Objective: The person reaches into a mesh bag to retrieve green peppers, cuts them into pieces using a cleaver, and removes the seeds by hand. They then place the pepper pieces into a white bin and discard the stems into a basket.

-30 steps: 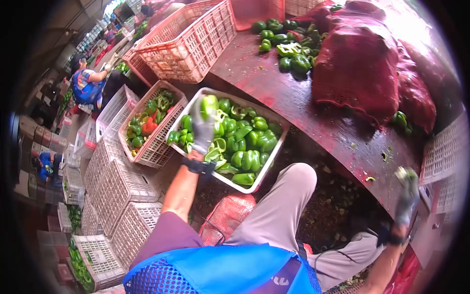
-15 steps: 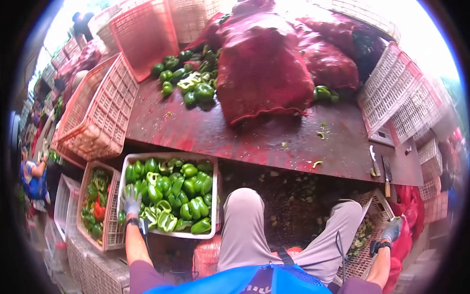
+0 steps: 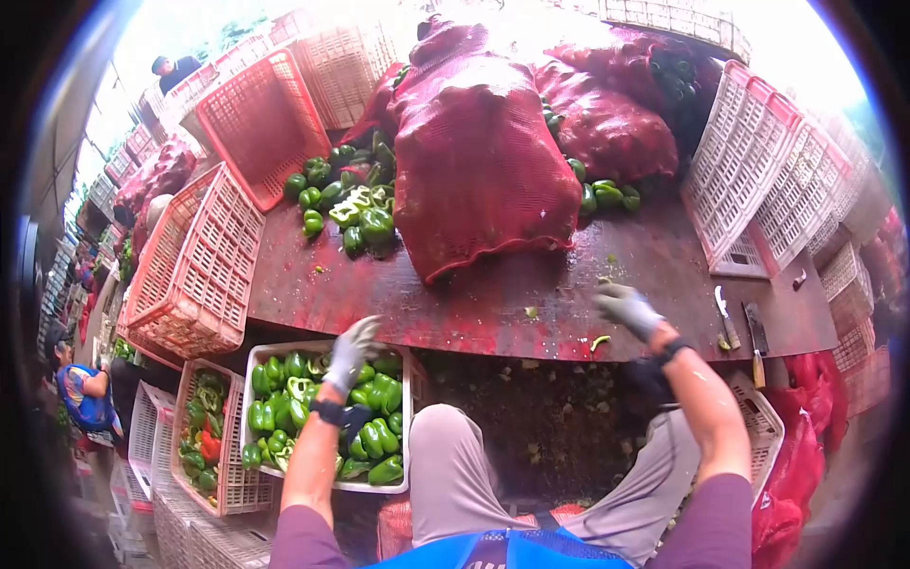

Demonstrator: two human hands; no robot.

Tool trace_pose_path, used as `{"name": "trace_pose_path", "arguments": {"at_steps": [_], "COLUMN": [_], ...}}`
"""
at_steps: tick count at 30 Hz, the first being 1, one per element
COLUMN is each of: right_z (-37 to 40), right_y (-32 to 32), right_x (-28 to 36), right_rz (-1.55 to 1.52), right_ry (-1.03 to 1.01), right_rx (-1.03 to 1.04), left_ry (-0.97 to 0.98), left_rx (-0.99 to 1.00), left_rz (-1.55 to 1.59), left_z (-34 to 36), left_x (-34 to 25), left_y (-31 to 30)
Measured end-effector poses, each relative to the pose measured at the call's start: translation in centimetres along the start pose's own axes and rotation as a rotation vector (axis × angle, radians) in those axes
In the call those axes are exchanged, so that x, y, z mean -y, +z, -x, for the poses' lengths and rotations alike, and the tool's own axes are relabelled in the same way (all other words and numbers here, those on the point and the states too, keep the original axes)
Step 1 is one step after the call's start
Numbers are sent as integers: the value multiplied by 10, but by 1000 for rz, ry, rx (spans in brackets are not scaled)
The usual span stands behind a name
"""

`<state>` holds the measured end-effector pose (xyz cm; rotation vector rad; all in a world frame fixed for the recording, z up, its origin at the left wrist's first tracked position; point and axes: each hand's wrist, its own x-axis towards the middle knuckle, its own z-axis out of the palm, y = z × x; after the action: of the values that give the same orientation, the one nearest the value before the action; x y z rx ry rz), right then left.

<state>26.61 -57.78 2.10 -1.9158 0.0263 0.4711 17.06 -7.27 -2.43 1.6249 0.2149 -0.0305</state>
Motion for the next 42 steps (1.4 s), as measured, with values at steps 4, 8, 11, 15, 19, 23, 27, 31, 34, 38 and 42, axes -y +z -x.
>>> {"name": "trace_pose_path", "arguments": {"at_steps": [4,8,11,15,19,23,27,31,34,38,42], "right_z": [-89,-131,-146,-172,-94,-123,-175,-130,-104,-108,-108], "right_y": [85,125,128,76,39,-2,8,44,81,128,156], "right_x": [19,49,63,74,194,188,49,-1,16,25,4], "right_rz": [-720,-1246,-1612,67,-1062,-273,-15,-1410,-1072,316,802], "right_ry": [165,219,9,-913,-905,-1093,-951,-257,-161,-764,-631], "right_rx": [105,-69,28,-571,148,-245,-581,64,-16,-467,-451], "left_ry": [-279,-428,-485,-216,-43,80,-179,-120,-67,28,412], "left_rx": [231,75,-48,13,276,566,233,324,427,295,-263], "left_rz": [386,671,916,1153,1336,319,5,646,1200,898,-92], "left_z": [-57,-109,-140,-178,-154,-134,-143,-126,-121,-151,-125], "left_x": [-29,-14,-2,-2,-145,-175,-47,-59,-94,-83,-38], "left_y": [95,156,173,167,158,172,191,193,177,149,182]}}
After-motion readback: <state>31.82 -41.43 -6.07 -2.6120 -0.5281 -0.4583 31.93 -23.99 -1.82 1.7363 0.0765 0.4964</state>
